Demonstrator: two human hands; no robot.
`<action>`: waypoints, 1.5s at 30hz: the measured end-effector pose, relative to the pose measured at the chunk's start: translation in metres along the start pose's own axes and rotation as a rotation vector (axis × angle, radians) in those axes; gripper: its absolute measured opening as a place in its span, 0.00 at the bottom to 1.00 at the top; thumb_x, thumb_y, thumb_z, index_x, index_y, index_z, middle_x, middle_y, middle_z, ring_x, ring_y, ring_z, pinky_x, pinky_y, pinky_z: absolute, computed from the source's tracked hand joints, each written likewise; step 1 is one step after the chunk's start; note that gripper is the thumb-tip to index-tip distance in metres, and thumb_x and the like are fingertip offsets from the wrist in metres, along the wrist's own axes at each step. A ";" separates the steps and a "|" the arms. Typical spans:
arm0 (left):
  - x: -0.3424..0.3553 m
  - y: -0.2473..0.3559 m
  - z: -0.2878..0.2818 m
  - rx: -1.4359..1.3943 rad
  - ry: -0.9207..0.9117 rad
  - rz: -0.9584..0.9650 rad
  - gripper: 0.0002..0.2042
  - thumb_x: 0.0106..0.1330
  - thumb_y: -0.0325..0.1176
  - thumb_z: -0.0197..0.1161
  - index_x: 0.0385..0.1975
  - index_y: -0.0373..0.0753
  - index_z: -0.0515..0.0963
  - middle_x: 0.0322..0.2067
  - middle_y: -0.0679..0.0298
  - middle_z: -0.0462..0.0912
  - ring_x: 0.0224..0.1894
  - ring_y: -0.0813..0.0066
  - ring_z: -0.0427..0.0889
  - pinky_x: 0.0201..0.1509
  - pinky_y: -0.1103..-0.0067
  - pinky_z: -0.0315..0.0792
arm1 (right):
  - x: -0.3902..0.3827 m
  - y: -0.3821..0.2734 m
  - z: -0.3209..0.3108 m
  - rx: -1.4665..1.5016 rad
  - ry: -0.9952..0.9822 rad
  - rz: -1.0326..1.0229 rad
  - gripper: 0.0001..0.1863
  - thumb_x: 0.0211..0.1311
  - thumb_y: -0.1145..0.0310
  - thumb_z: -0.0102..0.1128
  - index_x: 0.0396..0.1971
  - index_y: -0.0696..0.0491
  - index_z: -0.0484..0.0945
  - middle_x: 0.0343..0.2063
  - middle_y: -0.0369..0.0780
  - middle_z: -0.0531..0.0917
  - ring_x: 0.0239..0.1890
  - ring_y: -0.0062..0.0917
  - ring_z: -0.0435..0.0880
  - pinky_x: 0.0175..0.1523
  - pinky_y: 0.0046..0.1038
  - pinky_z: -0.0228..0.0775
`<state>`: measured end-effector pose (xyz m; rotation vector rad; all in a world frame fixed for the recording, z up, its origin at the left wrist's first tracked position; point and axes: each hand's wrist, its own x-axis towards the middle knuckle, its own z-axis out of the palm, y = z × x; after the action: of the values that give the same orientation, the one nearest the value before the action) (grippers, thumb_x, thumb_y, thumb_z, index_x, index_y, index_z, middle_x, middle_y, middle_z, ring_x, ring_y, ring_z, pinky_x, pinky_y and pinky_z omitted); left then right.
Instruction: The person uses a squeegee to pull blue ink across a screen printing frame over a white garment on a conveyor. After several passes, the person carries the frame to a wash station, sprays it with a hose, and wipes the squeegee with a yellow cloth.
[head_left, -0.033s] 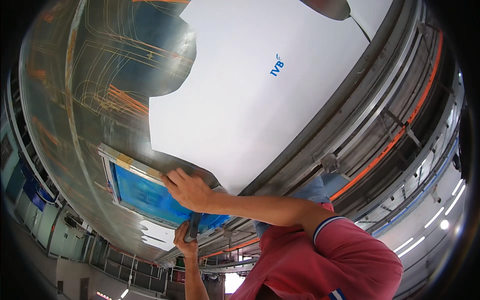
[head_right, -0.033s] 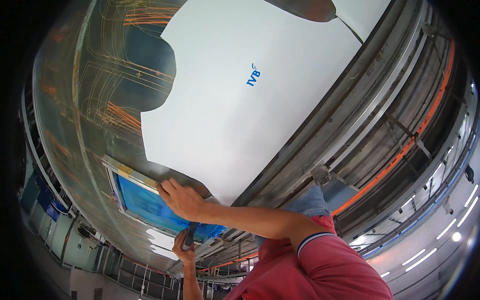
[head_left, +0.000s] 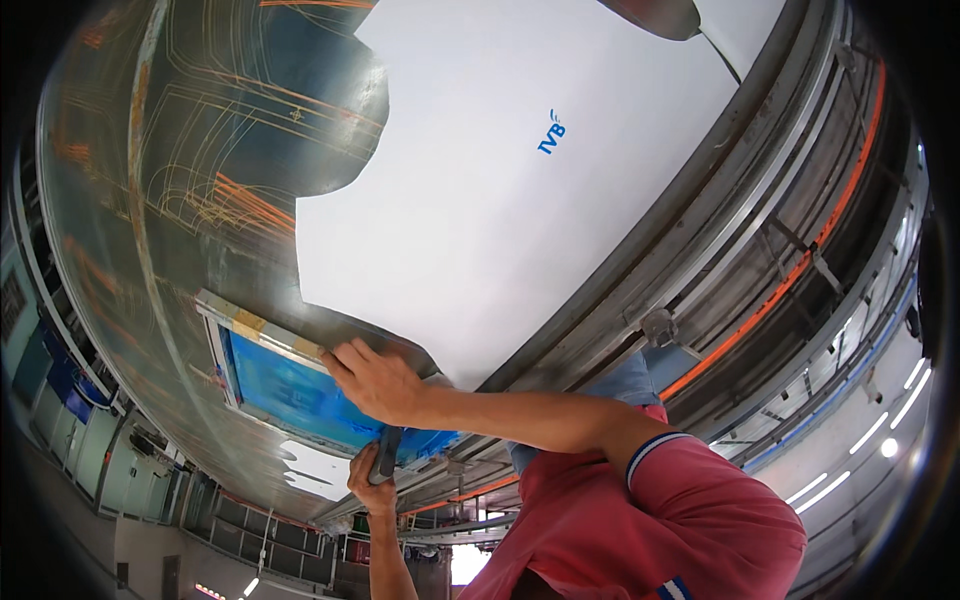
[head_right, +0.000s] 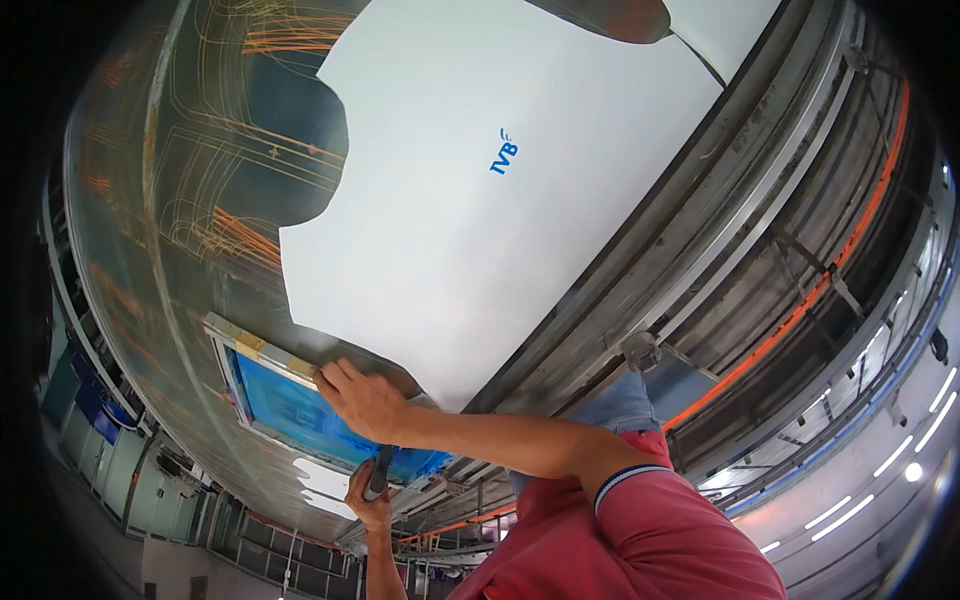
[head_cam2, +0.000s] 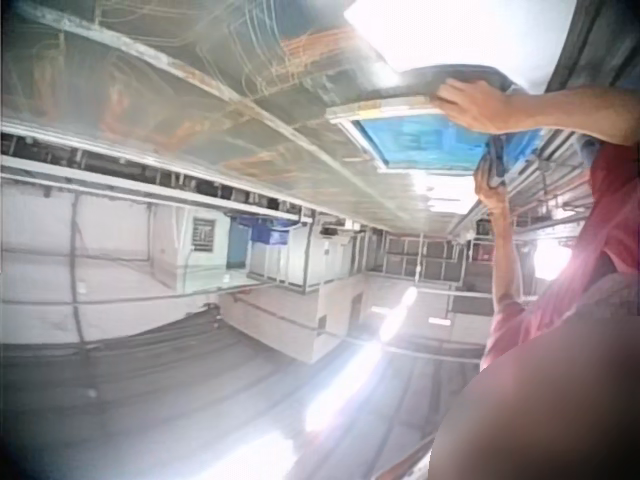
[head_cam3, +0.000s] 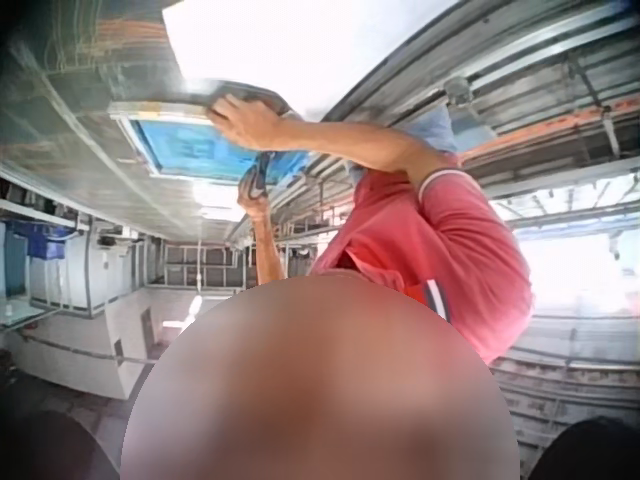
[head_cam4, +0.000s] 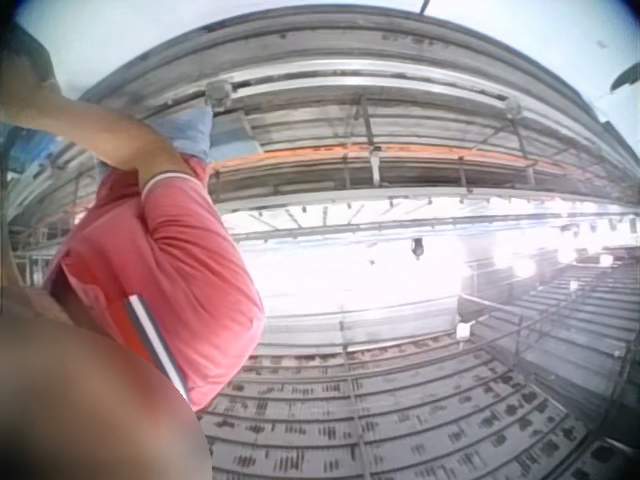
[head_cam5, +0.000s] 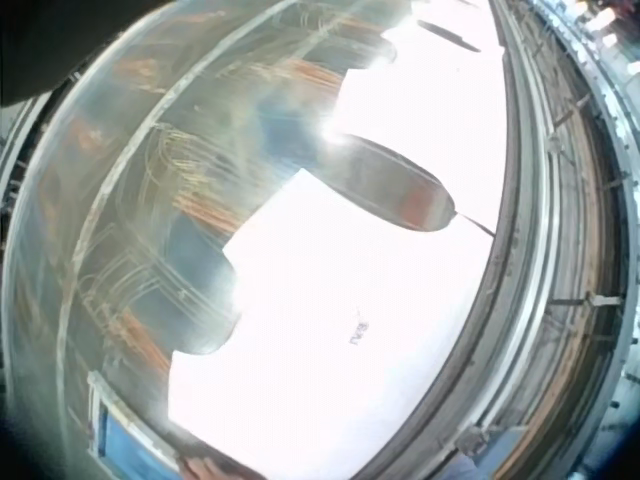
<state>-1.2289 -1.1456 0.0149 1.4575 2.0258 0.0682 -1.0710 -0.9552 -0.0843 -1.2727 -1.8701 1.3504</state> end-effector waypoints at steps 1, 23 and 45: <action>0.000 0.002 0.000 0.002 -0.005 -0.007 0.16 0.50 0.19 0.65 0.41 0.33 0.81 0.41 0.51 0.85 0.44 0.53 0.84 0.50 0.66 0.77 | -0.001 0.001 0.001 -0.006 0.005 0.003 0.23 0.53 0.72 0.56 0.50 0.64 0.73 0.32 0.38 0.69 0.38 0.23 0.73 0.23 0.18 0.74; 0.003 0.008 0.002 0.006 0.001 -0.019 0.13 0.59 0.34 0.66 0.38 0.32 0.83 0.39 0.53 0.86 0.41 0.54 0.85 0.47 0.66 0.78 | -0.003 0.004 0.007 0.076 0.036 0.036 0.21 0.58 0.69 0.59 0.52 0.61 0.74 0.31 0.37 0.69 0.37 0.24 0.73 0.22 0.20 0.74; -0.010 -0.005 0.009 0.016 0.091 0.058 0.16 0.47 0.22 0.66 0.39 0.33 0.83 0.37 0.53 0.86 0.37 0.53 0.82 0.49 0.64 0.71 | -0.010 -0.003 0.010 0.007 0.226 -0.022 0.16 0.52 0.69 0.63 0.42 0.58 0.78 0.33 0.37 0.73 0.37 0.24 0.77 0.25 0.23 0.75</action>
<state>-1.2261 -1.1591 0.0103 1.5491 2.0603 0.1456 -1.0757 -0.9684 -0.0838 -1.3371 -1.7173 1.1489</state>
